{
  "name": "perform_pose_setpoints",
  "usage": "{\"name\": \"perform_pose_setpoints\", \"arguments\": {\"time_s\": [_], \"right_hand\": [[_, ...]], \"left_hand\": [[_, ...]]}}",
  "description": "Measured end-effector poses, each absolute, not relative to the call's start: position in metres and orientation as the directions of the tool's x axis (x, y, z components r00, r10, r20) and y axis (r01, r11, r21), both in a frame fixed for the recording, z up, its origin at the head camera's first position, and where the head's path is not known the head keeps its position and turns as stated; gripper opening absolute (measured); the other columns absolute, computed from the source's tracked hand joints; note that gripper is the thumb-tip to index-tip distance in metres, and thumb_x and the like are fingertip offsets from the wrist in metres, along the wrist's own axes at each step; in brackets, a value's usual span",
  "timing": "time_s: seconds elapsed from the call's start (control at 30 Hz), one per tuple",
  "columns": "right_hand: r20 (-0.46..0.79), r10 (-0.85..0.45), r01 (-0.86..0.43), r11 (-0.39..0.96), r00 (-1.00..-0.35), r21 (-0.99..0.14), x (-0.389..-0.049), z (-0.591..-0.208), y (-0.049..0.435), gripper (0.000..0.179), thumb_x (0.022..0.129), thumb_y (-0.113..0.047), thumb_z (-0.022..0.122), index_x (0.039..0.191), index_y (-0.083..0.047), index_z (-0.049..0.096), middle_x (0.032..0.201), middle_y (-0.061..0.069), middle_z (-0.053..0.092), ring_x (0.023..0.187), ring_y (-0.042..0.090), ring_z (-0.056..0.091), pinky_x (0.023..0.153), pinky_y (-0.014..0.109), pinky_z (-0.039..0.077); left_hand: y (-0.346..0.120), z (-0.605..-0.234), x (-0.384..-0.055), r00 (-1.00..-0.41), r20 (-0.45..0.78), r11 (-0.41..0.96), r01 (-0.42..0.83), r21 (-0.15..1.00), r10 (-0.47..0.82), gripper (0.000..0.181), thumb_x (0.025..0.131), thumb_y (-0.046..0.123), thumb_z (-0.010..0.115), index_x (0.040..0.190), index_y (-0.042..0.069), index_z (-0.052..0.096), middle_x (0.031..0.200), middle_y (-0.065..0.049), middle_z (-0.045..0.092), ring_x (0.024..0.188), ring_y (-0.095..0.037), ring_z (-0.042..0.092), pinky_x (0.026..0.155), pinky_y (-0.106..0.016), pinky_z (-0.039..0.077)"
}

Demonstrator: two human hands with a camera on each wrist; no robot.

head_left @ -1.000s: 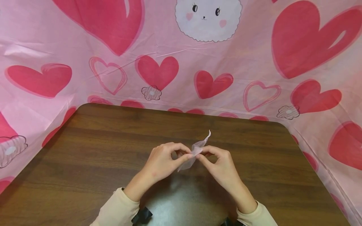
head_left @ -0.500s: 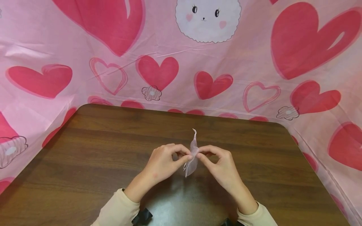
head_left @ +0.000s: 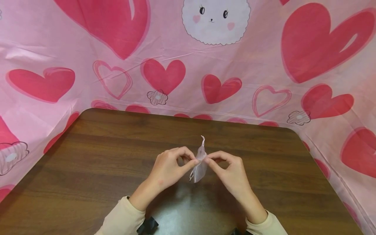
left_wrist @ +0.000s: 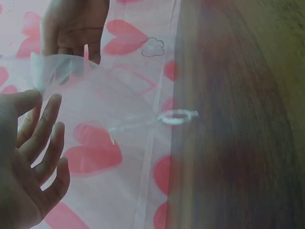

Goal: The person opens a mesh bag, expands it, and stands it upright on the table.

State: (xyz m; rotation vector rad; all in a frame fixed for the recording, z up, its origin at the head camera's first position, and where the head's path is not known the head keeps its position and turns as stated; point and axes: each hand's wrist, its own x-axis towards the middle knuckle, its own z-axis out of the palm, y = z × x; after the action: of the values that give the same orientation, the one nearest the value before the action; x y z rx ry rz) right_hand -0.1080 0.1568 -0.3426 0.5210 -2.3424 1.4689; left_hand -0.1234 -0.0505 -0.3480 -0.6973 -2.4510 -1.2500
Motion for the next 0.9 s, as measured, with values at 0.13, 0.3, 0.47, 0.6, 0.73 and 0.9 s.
{"name": "perform_pose_setpoints", "arguments": {"time_s": [0.13,0.3,0.47,0.6,0.73,0.9], "right_hand": [[0.461,-0.091,-0.460,0.366,-0.883,-0.809,-0.1095,-0.3405,0.1574,0.007,0.085,-0.008,0.078,0.089,-0.014,0.076,0.082,-0.006,0.072,0.076,0.013,0.064,0.073,0.028,0.050],[0.455,-0.071,-0.448,0.359,-0.888,-0.818,-0.1116,-0.3396,0.1575,0.009,0.084,-0.007,0.079,0.090,-0.013,0.077,0.082,-0.005,0.072,0.075,0.014,0.064,0.073,0.028,0.049],[0.423,-0.080,-0.422,0.357,-0.903,-0.833,-0.1124,-0.3402,0.1564,0.008,0.084,-0.008,0.079,0.090,-0.013,0.076,0.082,-0.006,0.072,0.076,0.015,0.064,0.075,0.029,0.048],[0.407,-0.107,-0.417,0.353,-0.907,-0.838,-0.1127,-0.3411,0.1553,0.007,0.085,-0.009,0.079,0.091,-0.013,0.076,0.083,-0.006,0.073,0.077,0.015,0.065,0.076,0.027,0.048],[0.395,-0.140,-0.418,0.363,-0.908,-0.833,-0.1128,-0.3422,0.1545,0.009,0.086,-0.011,0.078,0.094,-0.013,0.077,0.086,-0.006,0.073,0.079,0.014,0.065,0.075,0.027,0.049],[0.391,-0.165,-0.424,0.371,-0.906,-0.826,-0.1119,-0.3430,0.1541,0.011,0.087,-0.011,0.077,0.098,-0.012,0.077,0.089,-0.005,0.074,0.080,0.014,0.066,0.074,0.030,0.051]], "left_hand": [[-0.0519,-0.3480,-0.1256,-0.845,0.459,0.504,0.532,0.680,0.274,0.014,0.083,0.030,0.082,0.083,0.028,0.068,0.073,0.021,0.062,0.066,-0.003,0.056,0.062,-0.027,0.043],[-0.0532,-0.3472,-0.1281,-0.851,0.448,0.501,0.523,0.690,0.273,0.013,0.083,0.032,0.081,0.084,0.029,0.068,0.072,0.022,0.062,0.064,-0.005,0.057,0.061,-0.027,0.042],[-0.0533,-0.3454,-0.1291,-0.853,0.443,0.492,0.522,0.697,0.277,0.012,0.085,0.032,0.079,0.095,0.028,0.073,0.075,0.022,0.064,0.067,-0.007,0.058,0.062,-0.026,0.043],[-0.0538,-0.3454,-0.1282,-0.844,0.461,0.511,0.533,0.674,0.272,0.013,0.086,0.031,0.078,0.098,0.026,0.078,0.074,0.020,0.061,0.067,-0.012,0.058,0.061,-0.026,0.042],[-0.0540,-0.3466,-0.1278,-0.835,0.484,0.535,0.543,0.646,0.263,0.007,0.085,0.030,0.079,0.091,0.026,0.080,0.070,0.019,0.058,0.065,-0.009,0.055,0.061,-0.026,0.041],[-0.0529,-0.3466,-0.1280,-0.833,0.493,0.552,0.542,0.634,0.252,0.006,0.082,0.031,0.082,0.083,0.028,0.077,0.069,0.022,0.058,0.064,0.000,0.050,0.060,-0.025,0.041]]}}
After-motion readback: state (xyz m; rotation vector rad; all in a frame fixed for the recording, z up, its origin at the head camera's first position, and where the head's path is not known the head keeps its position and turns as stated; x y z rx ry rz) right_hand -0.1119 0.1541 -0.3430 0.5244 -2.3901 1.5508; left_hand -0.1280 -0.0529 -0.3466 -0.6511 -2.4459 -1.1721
